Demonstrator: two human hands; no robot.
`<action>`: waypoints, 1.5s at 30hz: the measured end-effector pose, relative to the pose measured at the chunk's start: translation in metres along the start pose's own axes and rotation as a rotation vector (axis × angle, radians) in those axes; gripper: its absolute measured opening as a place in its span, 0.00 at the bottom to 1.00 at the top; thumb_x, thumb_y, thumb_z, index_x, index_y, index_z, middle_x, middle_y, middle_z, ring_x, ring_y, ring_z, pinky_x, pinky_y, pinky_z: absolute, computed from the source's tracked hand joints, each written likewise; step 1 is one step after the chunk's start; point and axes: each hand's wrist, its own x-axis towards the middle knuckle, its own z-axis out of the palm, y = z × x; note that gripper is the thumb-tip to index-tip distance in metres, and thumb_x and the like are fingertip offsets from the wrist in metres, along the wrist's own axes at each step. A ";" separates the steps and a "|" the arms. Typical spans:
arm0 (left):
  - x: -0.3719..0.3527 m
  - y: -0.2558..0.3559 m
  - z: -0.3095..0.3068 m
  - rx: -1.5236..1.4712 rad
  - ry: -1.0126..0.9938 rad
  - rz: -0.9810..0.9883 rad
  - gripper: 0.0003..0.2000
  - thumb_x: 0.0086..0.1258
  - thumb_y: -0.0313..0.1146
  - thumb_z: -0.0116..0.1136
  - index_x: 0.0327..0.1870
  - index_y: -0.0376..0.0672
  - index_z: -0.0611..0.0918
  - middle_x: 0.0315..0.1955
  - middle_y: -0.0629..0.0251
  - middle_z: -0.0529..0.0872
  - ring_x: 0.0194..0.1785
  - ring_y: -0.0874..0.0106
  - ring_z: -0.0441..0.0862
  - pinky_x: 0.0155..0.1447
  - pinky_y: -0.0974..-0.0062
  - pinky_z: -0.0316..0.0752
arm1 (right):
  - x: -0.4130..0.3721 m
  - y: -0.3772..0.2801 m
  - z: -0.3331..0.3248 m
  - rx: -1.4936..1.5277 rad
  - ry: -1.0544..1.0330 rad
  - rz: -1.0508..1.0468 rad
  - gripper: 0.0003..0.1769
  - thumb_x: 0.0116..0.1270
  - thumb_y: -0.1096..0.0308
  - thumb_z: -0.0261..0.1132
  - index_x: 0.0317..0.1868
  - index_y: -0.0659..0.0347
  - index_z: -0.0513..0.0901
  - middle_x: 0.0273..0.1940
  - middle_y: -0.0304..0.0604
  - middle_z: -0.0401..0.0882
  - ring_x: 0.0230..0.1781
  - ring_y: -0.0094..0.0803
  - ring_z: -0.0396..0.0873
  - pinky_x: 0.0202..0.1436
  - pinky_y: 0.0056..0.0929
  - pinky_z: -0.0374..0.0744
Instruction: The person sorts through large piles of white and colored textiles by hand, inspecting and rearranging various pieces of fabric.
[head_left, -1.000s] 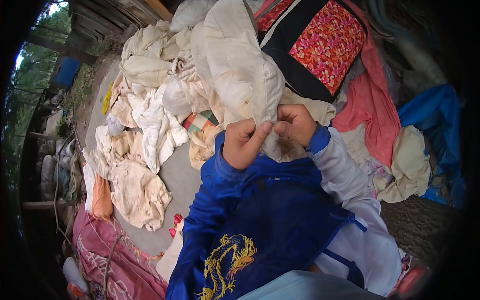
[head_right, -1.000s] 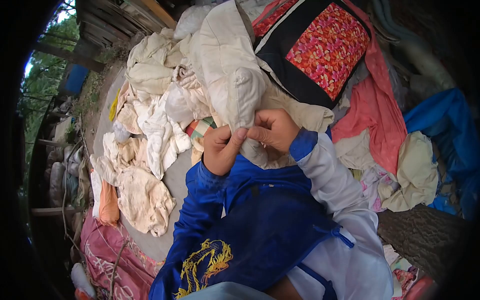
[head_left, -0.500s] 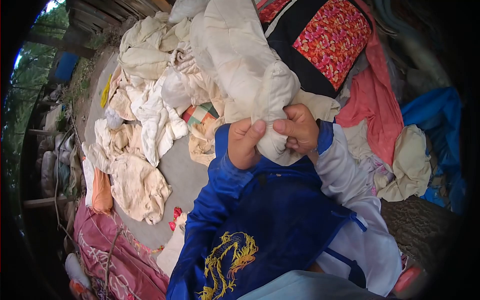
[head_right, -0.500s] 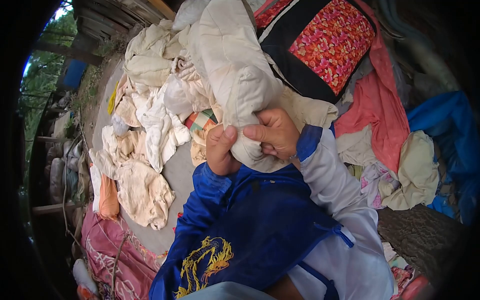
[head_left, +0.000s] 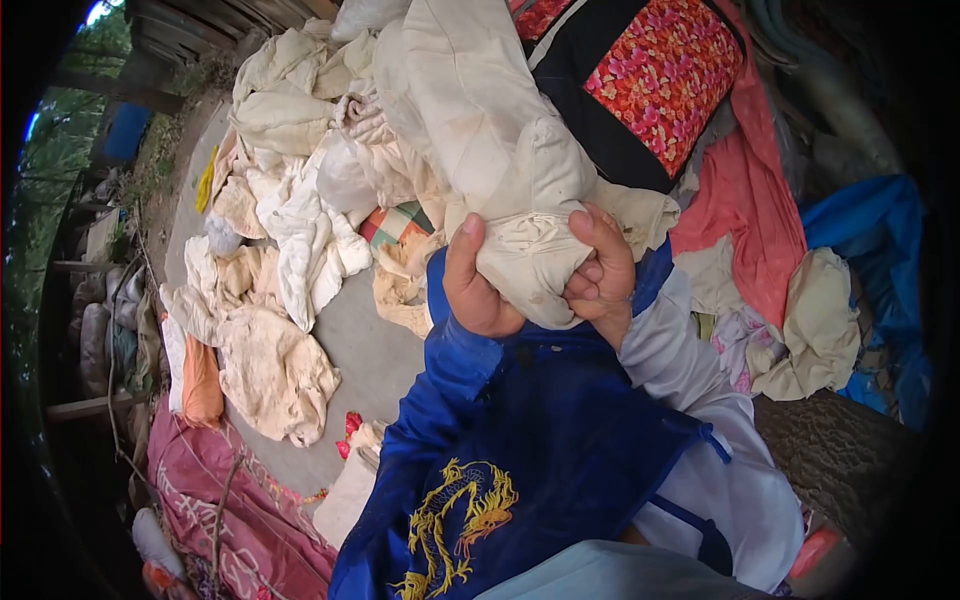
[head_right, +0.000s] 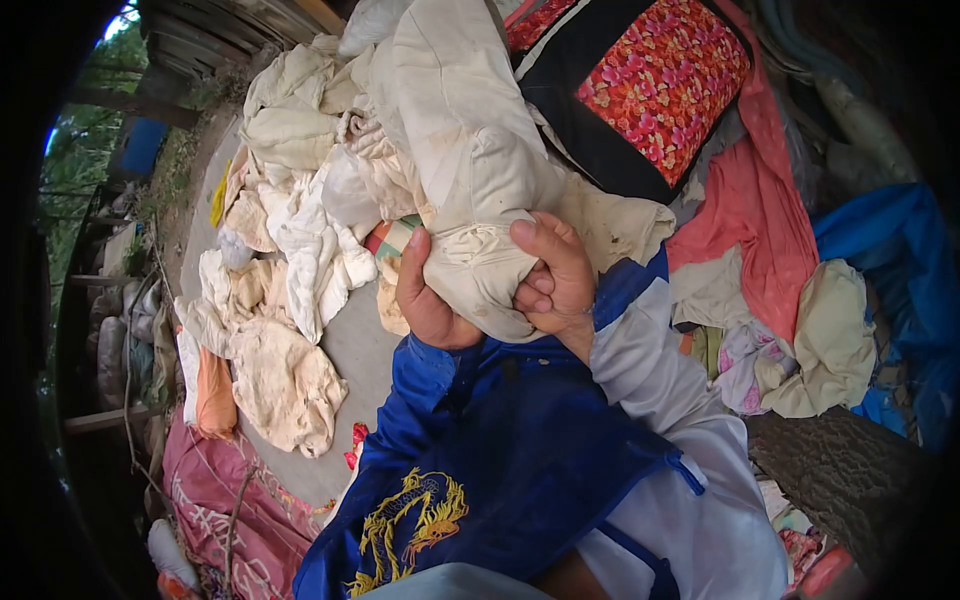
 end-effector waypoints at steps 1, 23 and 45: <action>0.002 0.000 -0.002 -0.023 0.018 0.053 0.27 0.80 0.46 0.43 0.62 0.24 0.69 0.52 0.35 0.81 0.45 0.46 0.86 0.48 0.48 0.84 | 0.003 0.000 -0.001 0.016 -0.014 -0.010 0.15 0.76 0.63 0.60 0.33 0.65 0.78 0.14 0.30 0.63 0.08 0.13 0.57 0.09 0.16 0.58; -0.013 -0.017 0.006 1.079 0.129 0.380 0.21 0.80 0.38 0.53 0.22 0.40 0.71 0.18 0.79 0.69 0.27 0.87 0.61 0.29 0.82 0.58 | -0.028 -0.027 0.012 -1.482 0.221 -0.294 0.26 0.65 0.56 0.73 0.17 0.63 0.73 0.13 0.36 0.69 0.17 0.18 0.65 0.19 0.28 0.63; 0.000 -0.007 -0.027 0.892 0.196 0.446 0.17 0.82 0.40 0.48 0.34 0.38 0.79 0.26 0.68 0.82 0.28 0.81 0.76 0.32 0.82 0.71 | -0.054 0.019 -0.083 -0.769 0.365 -0.101 0.40 0.68 0.50 0.70 0.70 0.67 0.65 0.63 0.49 0.75 0.62 0.35 0.74 0.64 0.31 0.73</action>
